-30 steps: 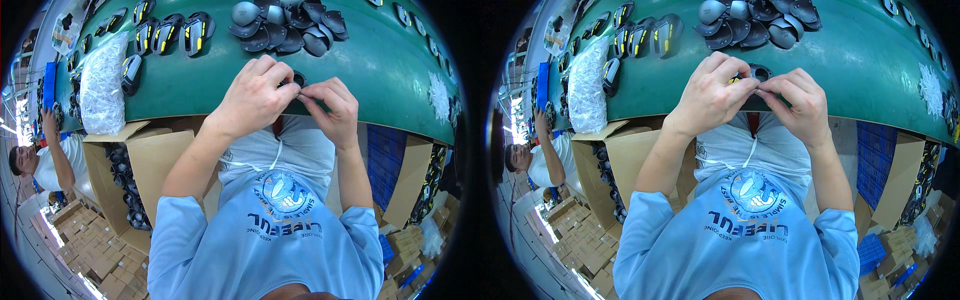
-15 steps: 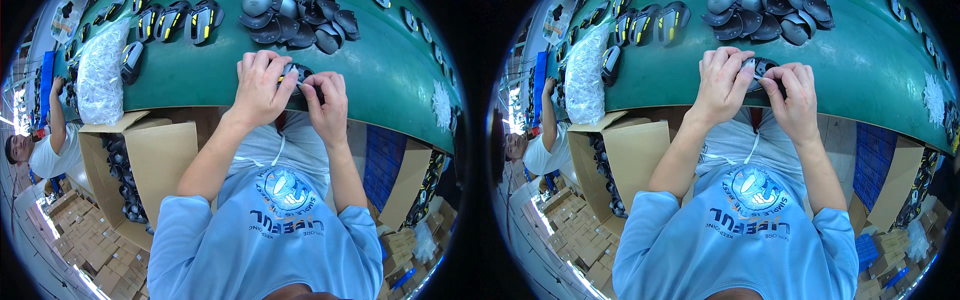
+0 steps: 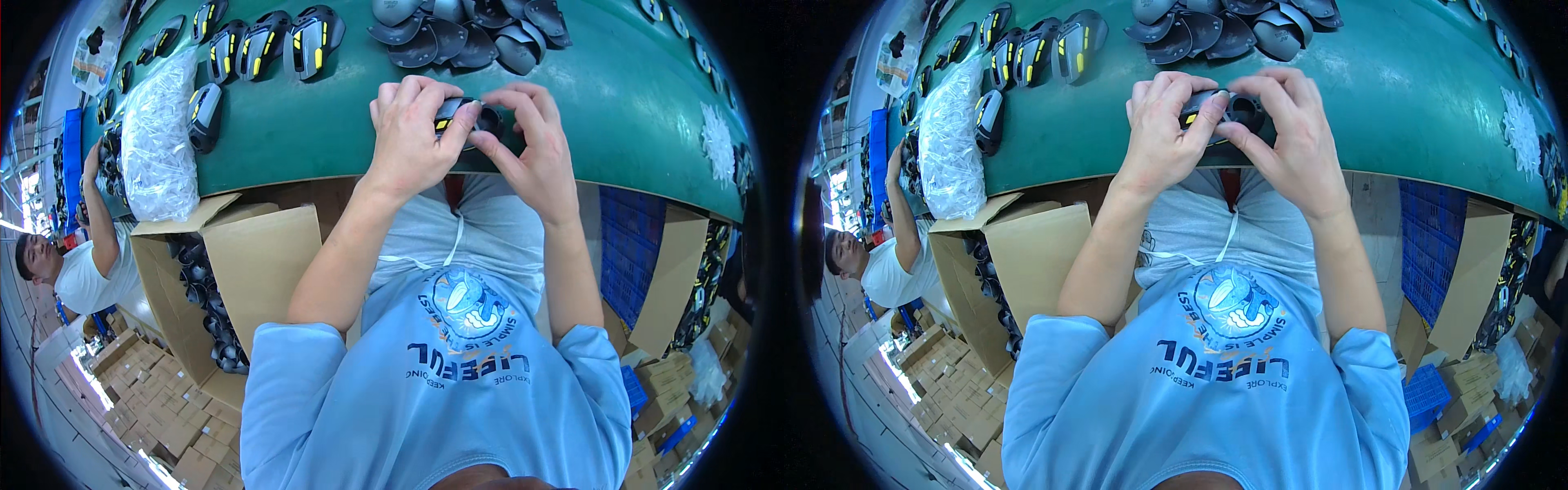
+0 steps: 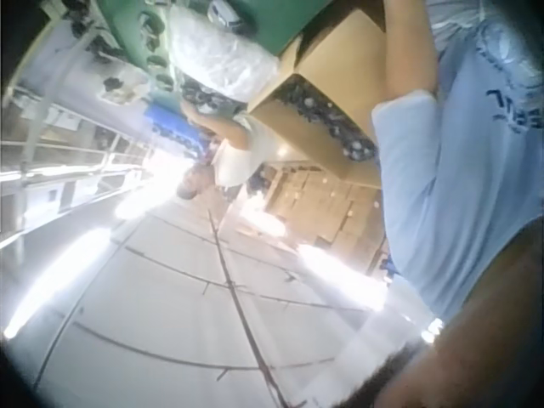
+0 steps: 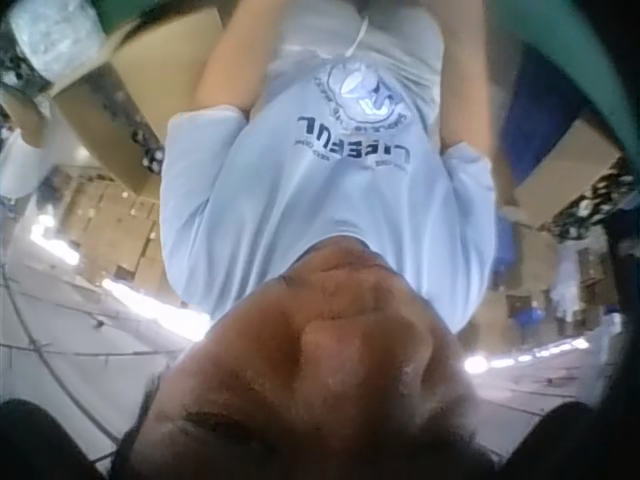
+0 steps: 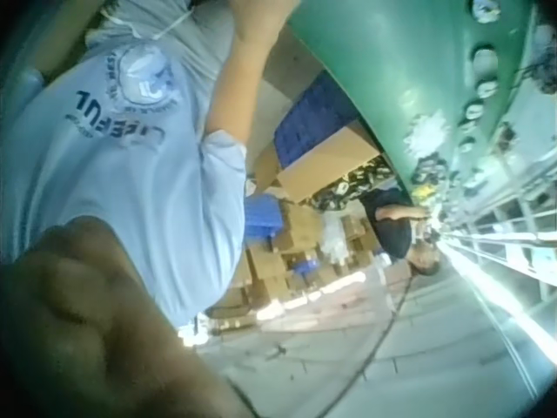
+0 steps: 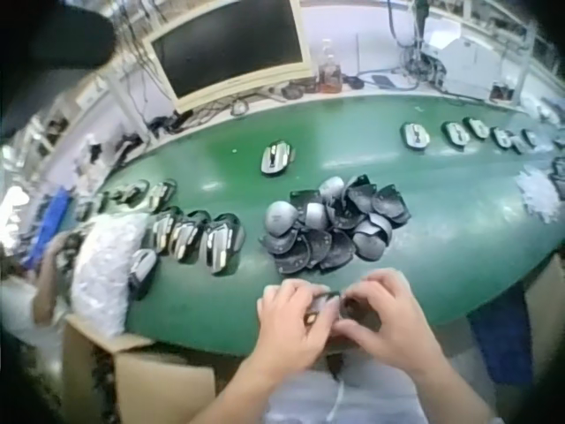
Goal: The person assembles computer mice by picking up mouse bases and top shells from the assembly table and snapping the shells onto the bases by hand.
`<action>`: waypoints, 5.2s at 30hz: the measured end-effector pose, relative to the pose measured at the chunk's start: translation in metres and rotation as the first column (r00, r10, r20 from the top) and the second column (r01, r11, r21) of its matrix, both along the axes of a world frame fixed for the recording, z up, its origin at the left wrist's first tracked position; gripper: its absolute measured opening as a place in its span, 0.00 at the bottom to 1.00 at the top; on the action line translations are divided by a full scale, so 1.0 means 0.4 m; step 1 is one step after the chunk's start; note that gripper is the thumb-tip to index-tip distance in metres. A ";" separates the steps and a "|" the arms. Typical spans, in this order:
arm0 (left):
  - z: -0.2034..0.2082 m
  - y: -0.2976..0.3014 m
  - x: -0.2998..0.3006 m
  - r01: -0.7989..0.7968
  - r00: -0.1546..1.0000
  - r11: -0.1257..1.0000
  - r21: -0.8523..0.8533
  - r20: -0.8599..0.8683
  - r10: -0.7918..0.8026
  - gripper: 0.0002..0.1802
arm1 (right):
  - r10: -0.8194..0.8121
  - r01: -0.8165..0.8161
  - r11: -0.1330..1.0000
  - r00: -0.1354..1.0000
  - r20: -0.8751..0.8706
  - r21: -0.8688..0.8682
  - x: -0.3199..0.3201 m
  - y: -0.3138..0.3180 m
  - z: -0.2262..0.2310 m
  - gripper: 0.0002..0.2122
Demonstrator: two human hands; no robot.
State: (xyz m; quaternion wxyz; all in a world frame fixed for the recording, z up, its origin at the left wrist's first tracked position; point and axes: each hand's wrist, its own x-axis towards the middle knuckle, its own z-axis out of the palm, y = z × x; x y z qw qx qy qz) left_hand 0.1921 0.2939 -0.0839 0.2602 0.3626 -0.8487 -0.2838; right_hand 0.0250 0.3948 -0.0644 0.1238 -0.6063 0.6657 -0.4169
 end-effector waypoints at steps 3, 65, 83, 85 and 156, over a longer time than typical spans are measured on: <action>-0.002 0.000 -0.003 0.016 1.000 1.000 0.007 -0.004 -0.016 0.17 | 0.078 -0.092 0.991 0.987 -0.142 -0.093 -0.040 -0.003 -0.004 0.17; -0.022 0.059 0.040 0.027 0.998 0.956 -0.294 0.055 -0.012 0.39 | 0.054 -0.054 0.999 0.974 -0.221 0.008 0.014 0.055 -0.024 0.23; 0.018 0.019 0.036 0.169 0.985 0.909 -0.381 0.103 -0.140 0.35 | 0.230 -0.215 0.973 0.926 -0.301 0.082 -0.020 0.050 -0.023 0.29; 0.012 0.002 0.033 0.195 0.980 0.899 -0.392 0.113 -0.163 0.36 | 0.246 -0.240 0.969 0.932 -0.268 0.054 -0.047 0.040 -0.005 0.26; -0.009 0.012 0.032 0.152 0.988 0.966 -0.208 0.017 -0.152 0.44 | -0.008 -0.209 0.918 0.840 0.542 0.337 -0.140 0.005 0.007 0.15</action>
